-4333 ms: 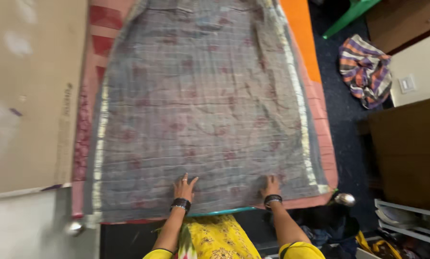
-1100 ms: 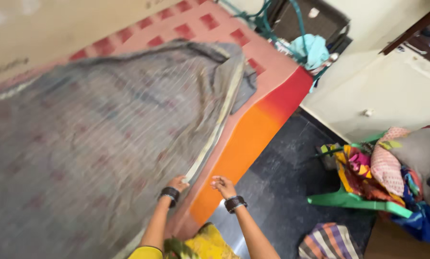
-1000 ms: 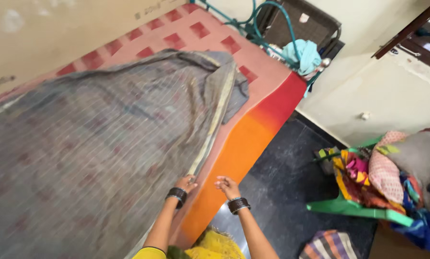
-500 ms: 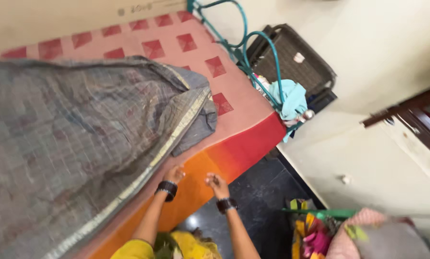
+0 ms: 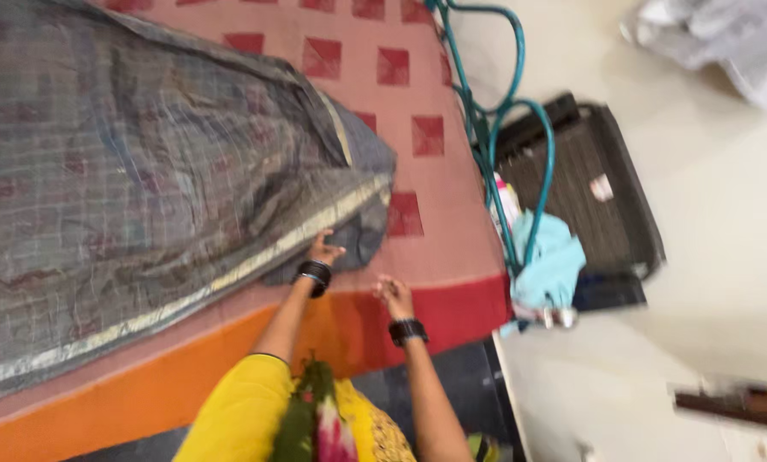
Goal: The person spreads a large grey patterned sheet over a mattress on a metal bed frame, smoothing it out. They then pick up a colorful floral sheet from a pile on the floor and spread it over the first sheet.
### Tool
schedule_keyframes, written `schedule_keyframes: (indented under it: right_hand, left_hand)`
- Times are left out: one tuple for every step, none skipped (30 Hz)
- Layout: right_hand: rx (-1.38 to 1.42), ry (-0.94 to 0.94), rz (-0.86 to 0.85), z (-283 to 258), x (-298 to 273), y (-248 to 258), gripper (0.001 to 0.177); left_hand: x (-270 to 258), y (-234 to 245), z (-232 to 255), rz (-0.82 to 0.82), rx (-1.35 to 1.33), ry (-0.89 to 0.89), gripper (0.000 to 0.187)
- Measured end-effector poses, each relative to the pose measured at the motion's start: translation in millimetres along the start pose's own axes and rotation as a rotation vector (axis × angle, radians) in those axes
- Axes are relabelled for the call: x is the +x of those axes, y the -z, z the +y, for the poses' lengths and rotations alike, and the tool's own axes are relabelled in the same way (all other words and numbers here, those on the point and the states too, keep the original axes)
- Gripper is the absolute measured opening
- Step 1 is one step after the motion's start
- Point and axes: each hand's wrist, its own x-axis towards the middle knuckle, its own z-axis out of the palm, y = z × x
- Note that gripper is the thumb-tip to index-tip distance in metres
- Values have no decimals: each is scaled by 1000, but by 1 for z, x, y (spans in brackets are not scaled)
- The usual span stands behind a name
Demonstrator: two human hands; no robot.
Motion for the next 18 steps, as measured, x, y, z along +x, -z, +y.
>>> schedule_keyframes:
  right_hand:
    - [-46, -32, -19, -5, 10, 9, 31]
    - [-46, -19, -59, -10, 23, 15, 31]
    - [-53, -10, -99, -14, 34, 24, 31]
    - [-60, -2, -138, -18, 44, 32, 32]
    - [-10, -9, -161, -23, 56, 40, 32]
    - [40, -16, -183, -27, 69, 46, 32]
    - [92, -29, -203, -27, 75, 52, 32]
    - [-9, 14, -206, -24, 77, 57, 30]
    - [-110, 69, -208, -22, 81, 61, 28]
    - [-211, 125, -210, -21, 85, 66, 27]
    - [-140, 32, -243, -19, 88, 72, 27]
    - [-72, -64, -274, -18, 91, 78, 28]
    - [-1, -163, -306, -17, 95, 85, 29]
    - [-32, -199, -340, -18, 100, 92, 30]
    - [-63, -240, -375, -17, 103, 98, 32]
    - [-96, -281, -410, -17, 107, 105, 33]
    - [-59, -209, -486, -18, 116, 110, 35]
    - [-20, -139, -562, -21, 127, 116, 37]
  left_hand:
    - [16, -11, 12, 2, -14, 108, 77]
    - [30, -21, 22, 4, -29, 215, 82]
    - [40, -30, 27, 3, -53, 327, 87]
    - [48, -36, 29, 11, -124, 347, 93]
    - [60, -43, 31, 19, -199, 360, 99]
    - [71, -50, 32, 27, -274, 372, 105]
    - [79, -54, 27, 51, -104, 305, 107]
    - [85, -53, 19, 73, 67, 239, 109]
    - [96, -52, 13, 96, 238, 165, 112]
    - [104, -52, 6, 86, 228, 136, 111]
    - [109, -51, 1, 78, 217, 106, 110]
    - [113, -54, -1, 71, 206, 77, 110]
    - [114, -56, -2, 107, 321, 90, 94]
    - [114, -58, -1, 125, 389, 115, 86]
    - [108, -60, -1, 158, 428, 145, 77]
    - [100, -63, 1, 210, 413, 181, 69]
    - [90, -66, 5, 273, 386, 204, 61]
    - [81, -69, 12, 343, 361, 212, 53]
